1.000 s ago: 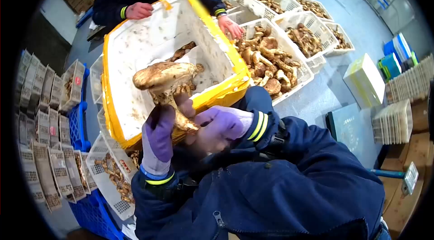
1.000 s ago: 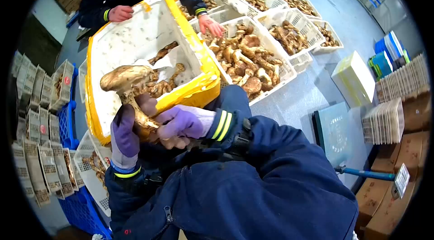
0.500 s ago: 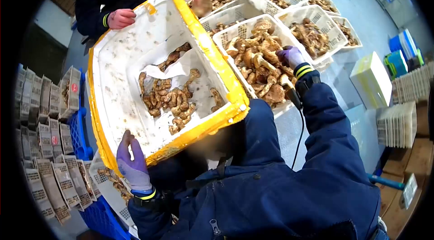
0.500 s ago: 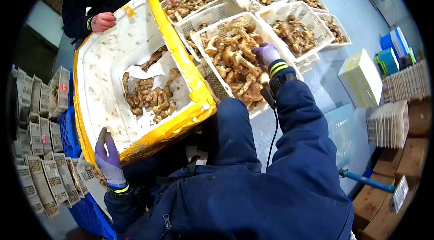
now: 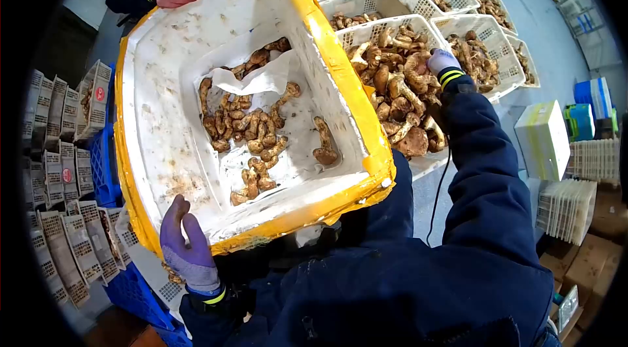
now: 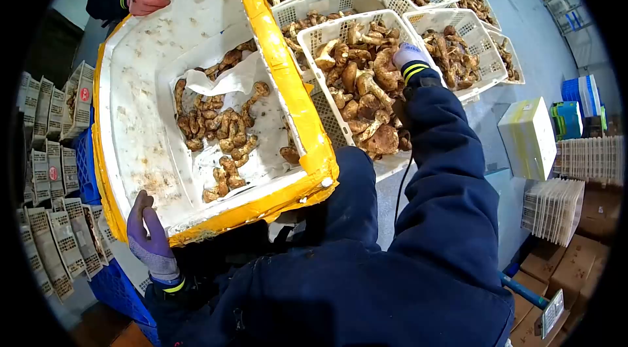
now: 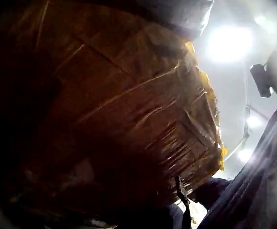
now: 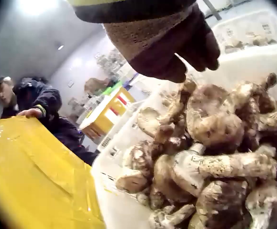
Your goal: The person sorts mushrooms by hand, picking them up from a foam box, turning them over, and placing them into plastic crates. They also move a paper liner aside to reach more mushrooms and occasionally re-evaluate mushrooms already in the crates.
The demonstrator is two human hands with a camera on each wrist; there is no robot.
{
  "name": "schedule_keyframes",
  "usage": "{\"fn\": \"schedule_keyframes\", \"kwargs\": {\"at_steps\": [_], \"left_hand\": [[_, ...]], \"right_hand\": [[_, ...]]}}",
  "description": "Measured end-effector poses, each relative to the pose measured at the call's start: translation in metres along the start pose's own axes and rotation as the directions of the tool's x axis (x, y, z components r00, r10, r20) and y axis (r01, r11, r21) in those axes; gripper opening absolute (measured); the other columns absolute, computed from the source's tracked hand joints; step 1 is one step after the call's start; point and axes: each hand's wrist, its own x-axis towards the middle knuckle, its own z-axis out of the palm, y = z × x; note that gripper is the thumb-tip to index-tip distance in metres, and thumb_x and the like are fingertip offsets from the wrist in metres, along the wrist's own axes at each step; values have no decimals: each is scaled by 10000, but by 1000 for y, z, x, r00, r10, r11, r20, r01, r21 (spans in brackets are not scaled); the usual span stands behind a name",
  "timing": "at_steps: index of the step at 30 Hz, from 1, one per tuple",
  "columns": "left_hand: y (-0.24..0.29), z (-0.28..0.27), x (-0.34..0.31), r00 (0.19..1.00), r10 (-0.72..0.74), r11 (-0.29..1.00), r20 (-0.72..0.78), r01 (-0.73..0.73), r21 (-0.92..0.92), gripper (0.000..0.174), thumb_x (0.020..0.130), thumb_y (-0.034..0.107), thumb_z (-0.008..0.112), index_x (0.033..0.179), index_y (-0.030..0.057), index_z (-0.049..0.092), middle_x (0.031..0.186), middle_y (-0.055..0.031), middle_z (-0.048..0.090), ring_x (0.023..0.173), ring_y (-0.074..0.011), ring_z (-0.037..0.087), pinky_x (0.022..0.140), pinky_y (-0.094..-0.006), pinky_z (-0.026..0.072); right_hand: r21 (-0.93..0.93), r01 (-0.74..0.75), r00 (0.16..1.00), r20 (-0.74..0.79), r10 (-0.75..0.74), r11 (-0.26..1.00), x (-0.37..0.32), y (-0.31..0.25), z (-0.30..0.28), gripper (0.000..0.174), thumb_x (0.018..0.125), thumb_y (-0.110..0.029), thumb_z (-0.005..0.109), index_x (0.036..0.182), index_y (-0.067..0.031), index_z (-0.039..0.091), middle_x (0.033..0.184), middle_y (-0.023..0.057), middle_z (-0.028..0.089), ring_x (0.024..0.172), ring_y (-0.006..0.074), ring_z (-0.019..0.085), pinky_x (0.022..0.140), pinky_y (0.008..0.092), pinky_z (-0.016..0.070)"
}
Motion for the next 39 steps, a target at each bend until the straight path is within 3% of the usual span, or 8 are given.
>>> {"fn": "schedule_keyframes", "kwargs": {"at_steps": [7, 11, 15, 19, 23, 29, 35, 39], "left_hand": [[0, -6, 1, 995, 99, 995, 5, -99, 2, 272, 895, 51, 564, 1154, -19, 614, 1099, -174, 650, 971, -287, 645, 866, -364, 505], [0, -24, -3, 999, 50, 956, -17, -53, -288, 264, 896, 63, 541, 1133, -29, 612, 1050, -176, 661, 982, -277, 645, 884, -361, 495], [-36, -55, 0, 988, 39, 939, -152, -88, -333, 330, 934, 65, 465, 1244, -18, 540, 1177, -185, 609, 1051, -289, 616, 937, -380, 480], [-60, -61, 17, 982, 184, 971, -45, -175, 166, 356, 854, 112, 580, 1190, -4, 585, 1202, -157, 597, 1167, -359, 515, 1037, -480, 359], [-70, -64, 21, 960, 281, 955, 20, -281, 96, 380, 840, 219, 579, 1140, -11, 609, 1108, -147, 633, 1098, -367, 530, 985, -507, 353], [-66, -87, 28, 918, 190, 964, 347, -241, 110, 454, 823, 182, 475, 1223, -15, 562, 1193, -168, 597, 1193, -382, 506, 1083, -556, 302], [-66, -94, 24, 902, 158, 971, 402, -216, 102, 527, 997, 410, 312, 1288, 22, 516, 1249, -152, 580, 1251, -354, 475, 1110, -542, 281], [-75, -86, 24, 904, 273, 958, 328, -285, -13, 520, 993, 401, 328, 1288, 16, 516, 1238, -171, 581, 1250, -350, 475, 1110, -535, 279]], "right_hand": [[278, 446, 892, -218, -397, 851, -132, -158, -222, 341, 925, -357, 543, 1123, -107, 664, 856, 120, 695, 782, 202, 662, 738, 357, 521], [75, 975, 222, -257, -941, 210, -196, -268, -283, 295, 906, -268, 613, 1092, -46, 670, 900, 72, 682, 721, 117, 612, 662, 251, 492], [-74, 948, -316, -86, -945, -310, -219, -390, -257, 193, 890, -143, 568, 982, -3, 662, 795, 121, 662, 593, 214, 608, 574, 317, 486], [98, 995, -62, 572, -818, -7, -194, -486, -143, 186, 887, -159, 555, 950, -31, 674, 835, 128, 667, 661, 243, 620, 609, 337, 491], [-7, 999, 32, 859, -512, 49, -161, -492, 1, 187, 884, -176, 543, 917, -60, 686, 876, 136, 672, 729, 271, 632, 643, 357, 496], [-90, 994, 49, 884, -464, -66, -118, -379, 122, 206, 881, -200, 523, 868, -103, 704, 937, 147, 679, 831, 314, 650, 695, 387, 503], [-216, 739, 607, 623, -493, 638, -141, -318, 174, 445, 834, -361, 590, 1055, 24, 626, 1021, 243, 656, 919, 388, 625, 812, 468, 479], [-190, 714, 566, 723, -396, 674, -125, -297, 208, 383, 846, -256, 533, 1013, 84, 586, 964, 280, 641, 898, 405, 622, 767, 462, 487]]}}
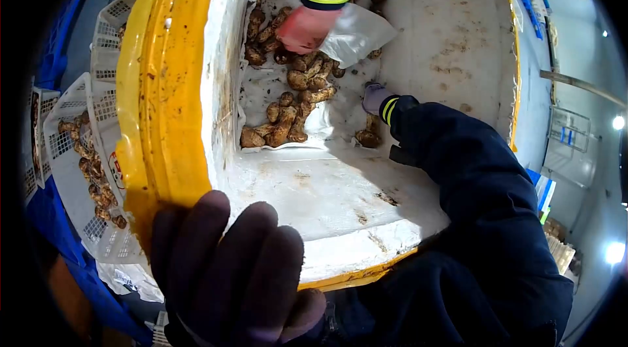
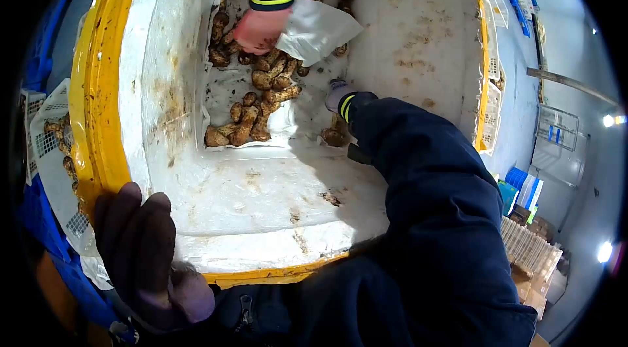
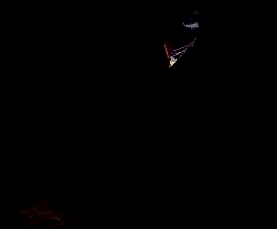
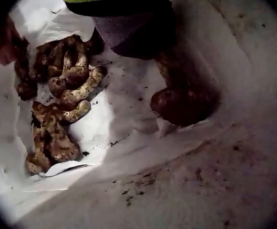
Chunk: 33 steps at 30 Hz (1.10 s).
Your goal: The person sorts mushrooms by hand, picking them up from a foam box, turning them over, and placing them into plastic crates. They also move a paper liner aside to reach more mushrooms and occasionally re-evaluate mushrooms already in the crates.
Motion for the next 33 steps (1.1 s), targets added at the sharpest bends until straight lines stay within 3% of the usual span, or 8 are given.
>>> {"fn": "schedule_keyframes", "kwargs": {"at_steps": [5, 9, 13, 19, 22, 26, 29, 33], "left_hand": [[10, -9, 9, 985, -127, 989, 115, 117, 86, 474, 977, 336, 362, 1230, -22, 543, 1182, -190, 600, 1164, -352, 535, 1072, -555, 312], [-1, 17, 11, 972, 29, 997, -232, -12, 75, 356, 918, 248, 478, 1109, -33, 582, 1038, -185, 623, 965, -358, 583, 855, -495, 406], [1, 24, 10, 908, 55, 998, -416, -52, 19, 303, 834, 102, 593, 1105, -34, 606, 1007, -174, 632, 925, -347, 590, 812, -470, 446], [26, 23, 4, 853, -120, 962, -508, -27, -273, 205, 869, 32, 579, 1055, -17, 650, 978, -157, 667, 929, -296, 637, 838, -370, 494], [81, 18, -5, 929, -287, 614, -234, -9, -789, 314, 950, 187, 510, 1156, -30, 605, 1052, -161, 676, 1009, -242, 646, 880, -339, 507], [109, 36, -3, 942, -295, -272, 163, 80, -959, 588, 1014, 460, 337, 1421, 37, 365, 1106, -161, 651, 1013, -241, 642, 875, -317, 507], [103, 39, -22, 917, -133, 528, -376, -255, -810, 420, 1010, 202, 409, 1363, -23, 381, 1131, -166, 618, 938, -245, 631, 839, -330, 513], [112, 34, -27, 945, -317, 117, -80, -44, -992, 325, 945, 172, 532, 1198, -32, 526, 1025, -118, 641, 929, -191, 630, 819, -312, 525]], "right_hand": [[-346, 514, 836, 410, -366, 785, -40, -48, -100, 303, 801, -267, 627, 926, 9, 629, 881, 212, 663, 786, 352, 642, 689, 439, 486], [104, 275, 880, 373, -294, 956, -68, -60, -173, 367, 713, -183, 807, 1034, -77, 665, 833, 117, 687, 609, 208, 615, 559, 368, 494], [41, 431, 902, -16, -430, 902, -158, -98, -287, 398, 683, -143, 811, 1031, -74, 632, 880, 106, 674, 653, 202, 629, 584, 365, 498], [-260, 636, 307, -779, -547, 727, -369, -133, -324, 256, 767, -32, 694, 1005, -59, 602, 947, 120, 622, 781, 269, 631, 673, 349, 506], [-516, 581, -149, -827, -542, 629, -428, -145, -295, 262, 790, 2, 649, 1042, -53, 601, 992, 124, 625, 797, 309, 636, 665, 376, 518], [-611, 489, -272, -785, -556, 623, -467, -168, -235, 381, 720, -173, 625, 1097, -138, 583, 1083, 68, 593, 871, 248, 605, 696, 379, 480], [-683, 426, -334, -729, -598, 594, -471, -182, -188, 389, 730, -206, 606, 1114, -151, 585, 1154, 61, 550, 953, 239, 573, 709, 369, 474], [-409, 783, -166, -863, -477, 468, -485, -174, -159, 361, 726, -130, 691, 1074, -85, 609, 966, 103, 628, 773, 298, 627, 666, 385, 497]]}}
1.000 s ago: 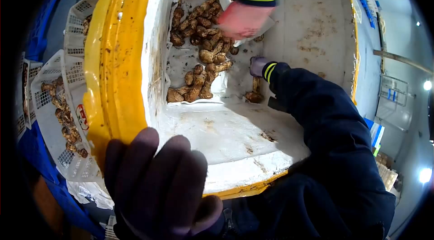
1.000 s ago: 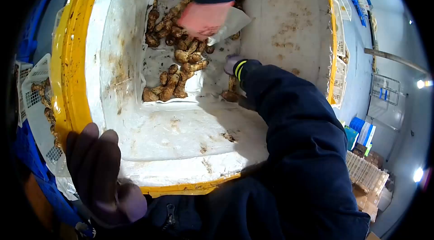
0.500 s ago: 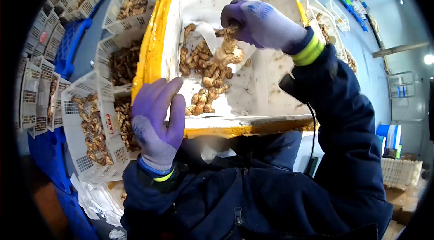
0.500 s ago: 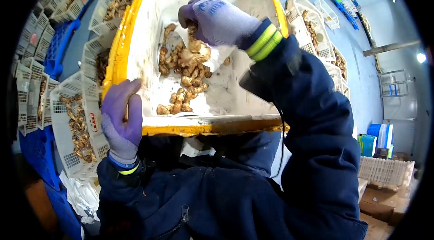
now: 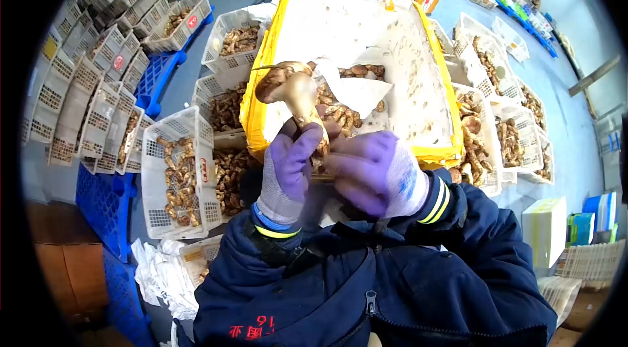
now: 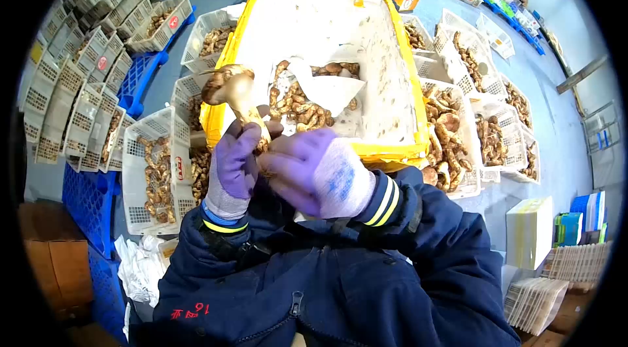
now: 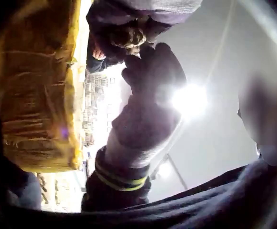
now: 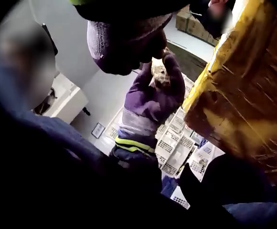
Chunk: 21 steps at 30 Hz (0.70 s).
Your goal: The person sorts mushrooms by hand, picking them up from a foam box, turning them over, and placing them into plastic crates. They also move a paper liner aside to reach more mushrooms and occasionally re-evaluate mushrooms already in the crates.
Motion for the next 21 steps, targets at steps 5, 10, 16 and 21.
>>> {"fn": "schedule_keyframes", "kwargs": {"at_steps": [5, 10, 16, 21], "left_hand": [[4, 13, -10, 990, -140, 982, -17, 141, 128, 313, 910, 192, 596, 1124, -35, 578, 974, -84, 646, 880, -163, 634, 777, -287, 527], [2, 33, -9, 997, -16, 849, -76, 54, 526, 339, 852, 125, 662, 1127, -50, 569, 950, -95, 653, 867, -167, 634, 764, -278, 513], [-2, 51, -11, 991, 107, 332, 81, -113, 937, 414, 824, 241, 676, 1111, -38, 568, 934, -219, 645, 843, -321, 651, 738, -359, 512], [15, 42, -12, 999, 40, 437, -32, 11, 899, 483, 884, 313, 633, 1185, -60, 568, 883, -168, 678, 838, -255, 667, 754, -343, 518]], "right_hand": [[213, -493, 847, -106, 522, 843, -10, 4, -4, 268, 867, -179, 607, 1078, -14, 619, 994, 196, 626, 904, 356, 620, 763, 397, 499], [357, -612, 784, 158, 600, 706, -22, 15, 14, 244, 907, -244, 568, 1106, -109, 613, 1062, 195, 588, 894, 334, 613, 731, 365, 498], [633, -701, 510, 124, 851, 327, -25, 28, 27, 407, 822, -360, 658, 974, 16, 621, 736, 124, 575, 669, 196, 595, 564, 310, 475], [378, -825, 477, 68, 877, 419, -21, 16, -5, 412, 791, -370, 685, 950, 8, 652, 735, 180, 630, 695, 226, 648, 606, 366, 497]]}}
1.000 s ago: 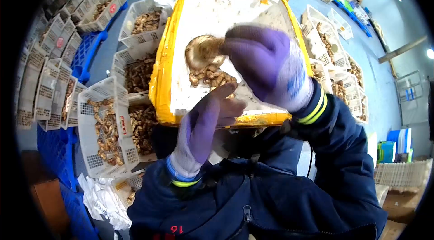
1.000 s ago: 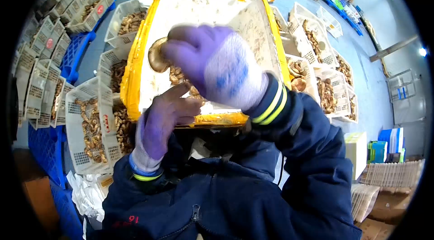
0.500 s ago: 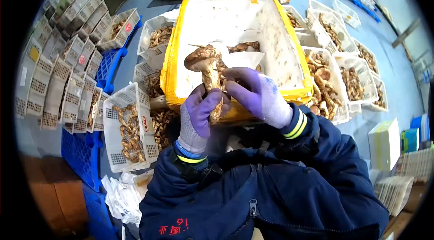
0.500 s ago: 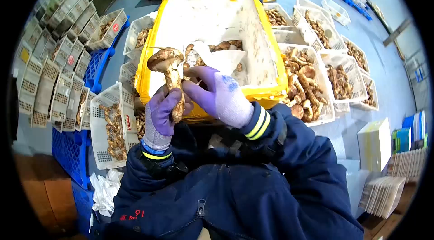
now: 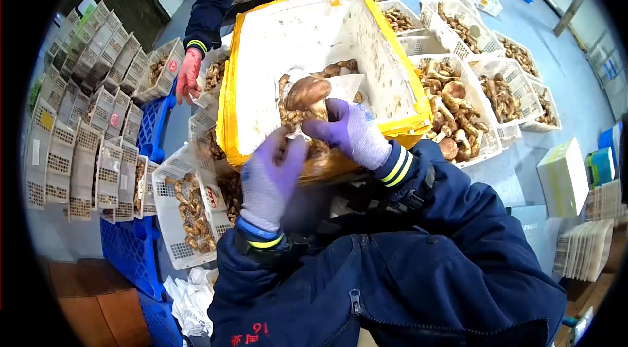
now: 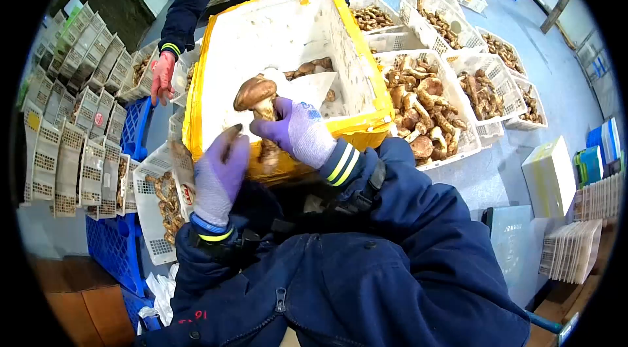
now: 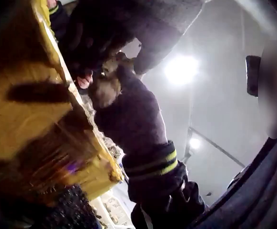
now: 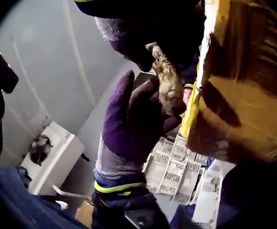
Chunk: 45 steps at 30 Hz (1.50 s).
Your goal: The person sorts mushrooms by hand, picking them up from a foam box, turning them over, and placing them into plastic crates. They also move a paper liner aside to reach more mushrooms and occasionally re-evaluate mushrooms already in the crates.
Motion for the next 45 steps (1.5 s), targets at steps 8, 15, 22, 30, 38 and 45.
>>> {"fn": "schedule_keyframes", "kwargs": {"at_steps": [8, 15, 22, 30, 38, 45], "left_hand": [[-17, -6, 26, 834, 542, 821, -107, -498, 278, 699, 831, 399, 691, 1332, -25, 453, 1317, -234, 496, 1243, -394, 456, 1053, -425, 367], [-13, 10, 20, 631, 766, 642, -123, -740, 201, 288, 935, 214, 540, 1152, 45, 625, 1225, -138, 597, 1205, -344, 505, 1027, -446, 383], [-27, 1, 1, 716, 698, 711, -19, -695, -103, 160, 920, 178, 593, 997, 54, 657, 1058, -109, 674, 1104, -311, 587, 976, -418, 431], [-20, 12, -9, 896, 162, 847, 412, 88, -524, 626, 988, 547, 364, 1192, 1, 592, 948, -92, 686, 866, -167, 653, 802, -274, 495], [-1, 22, -7, 777, 142, 503, 613, 476, -721, 733, 961, 616, 335, 1244, -28, 538, 942, -103, 687, 788, -179, 647, 743, -279, 491], [-23, 22, -6, 766, 119, 491, 631, 507, -708, 512, 990, 447, 442, 1214, -4, 538, 891, -108, 675, 752, -192, 642, 692, -282, 481]], "right_hand": [[-490, 465, 862, 58, -504, 737, -6, 6, 5, 262, 780, -270, 694, 822, -41, 574, 737, 164, 591, 725, 351, 620, 646, 452, 491], [-338, 422, 894, 3, -448, 841, -3, 13, 18, 272, 788, -291, 669, 864, -45, 582, 692, 185, 602, 683, 369, 630, 626, 470, 490], [391, 220, 966, 42, -256, 894, 27, 32, -28, 265, 834, -305, 662, 860, -46, 713, 623, 31, 551, 570, 110, 575, 495, 244, 415], [901, -178, 972, 224, -73, 395, 24, 20, -30, 286, 935, -252, 555, 1002, 11, 642, 823, 97, 682, 653, 171, 645, 605, 270, 521], [950, -208, 897, 280, -341, 232, 17, 24, -18, 443, 970, -214, 456, 1327, 48, 433, 1159, 177, 617, 1008, 257, 633, 916, 368, 501], [840, -150, 912, 322, -255, 522, 27, 29, -3, 366, 898, -236, 559, 1164, 15, 565, 1006, 99, 637, 909, 154, 602, 809, 281, 460]]}}
